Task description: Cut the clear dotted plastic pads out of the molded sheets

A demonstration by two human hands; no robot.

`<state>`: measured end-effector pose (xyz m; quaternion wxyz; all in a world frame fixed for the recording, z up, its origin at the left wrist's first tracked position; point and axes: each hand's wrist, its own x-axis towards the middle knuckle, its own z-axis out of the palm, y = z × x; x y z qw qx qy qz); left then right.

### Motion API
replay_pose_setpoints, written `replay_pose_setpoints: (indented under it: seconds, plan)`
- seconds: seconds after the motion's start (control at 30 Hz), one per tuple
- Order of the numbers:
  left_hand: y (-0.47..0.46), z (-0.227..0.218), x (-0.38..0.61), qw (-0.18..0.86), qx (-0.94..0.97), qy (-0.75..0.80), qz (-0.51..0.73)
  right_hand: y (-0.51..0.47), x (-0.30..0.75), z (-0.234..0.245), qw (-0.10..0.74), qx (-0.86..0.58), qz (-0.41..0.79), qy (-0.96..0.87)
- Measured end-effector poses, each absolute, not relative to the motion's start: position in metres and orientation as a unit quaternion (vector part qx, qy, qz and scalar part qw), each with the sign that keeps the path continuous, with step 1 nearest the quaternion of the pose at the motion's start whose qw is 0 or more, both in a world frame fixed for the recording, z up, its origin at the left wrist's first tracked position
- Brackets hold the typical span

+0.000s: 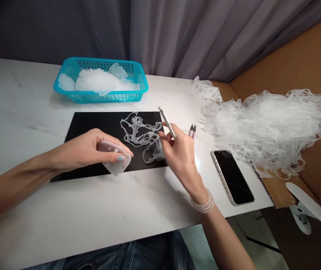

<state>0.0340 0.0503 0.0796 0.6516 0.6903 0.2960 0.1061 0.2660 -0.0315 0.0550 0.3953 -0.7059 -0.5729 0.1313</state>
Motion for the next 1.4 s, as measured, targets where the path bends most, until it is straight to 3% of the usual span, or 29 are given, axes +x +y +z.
replay_pose_setpoints:
  seconds: [0.2, 0.33, 0.5, 0.8, 0.9, 1.0, 1.07, 1.13, 1.27, 1.4]
  plan:
    - [0.048, 0.074, 0.035, 0.687, 0.65, 0.298, 0.128, -0.055, 0.223, 0.066, 0.446, -0.626, 0.393, -0.504]
    - [0.049, 0.074, 0.034, 0.752, 0.562, 0.322, 0.123, -0.051, 0.221, 0.056, 0.478, -0.59, 0.501, -0.415]
    - [0.053, 0.076, 0.034, 0.8, 0.482, 0.337, 0.119, -0.047, 0.23, 0.049, 0.504, -0.547, 0.577, -0.338]
    - [0.055, 0.075, 0.034, 0.818, 0.457, 0.334, 0.099, -0.051, 0.233, 0.05, 0.507, -0.529, 0.606, -0.31]
    - [0.054, 0.074, 0.035, 0.825, 0.432, 0.342, 0.123, -0.053, 0.233, 0.054, 0.529, -0.558, 0.543, -0.337]
    - [0.053, 0.069, 0.036, 0.838, 0.359, 0.372, 0.173, -0.057, 0.231, 0.057, 0.541, -0.638, 0.305, -0.455]
    - [0.051, 0.065, 0.037, 0.872, 0.298, 0.354, 0.16, -0.062, 0.226, 0.056, 0.489, -0.642, 0.124, -0.577]
    - [0.049, 0.063, 0.038, 0.907, 0.257, 0.308, 0.131, -0.067, 0.22, 0.055, 0.406, -0.594, 0.015, -0.694]
    - [0.043, 0.067, 0.04, 0.931, 0.23, 0.256, 0.12, -0.082, 0.211, 0.053, 0.311, -0.501, -0.03, -0.808]
    - [0.041, 0.075, 0.039, 0.94, 0.207, 0.249, 0.106, -0.097, 0.22, 0.052, 0.396, -0.51, -0.04, -0.762]
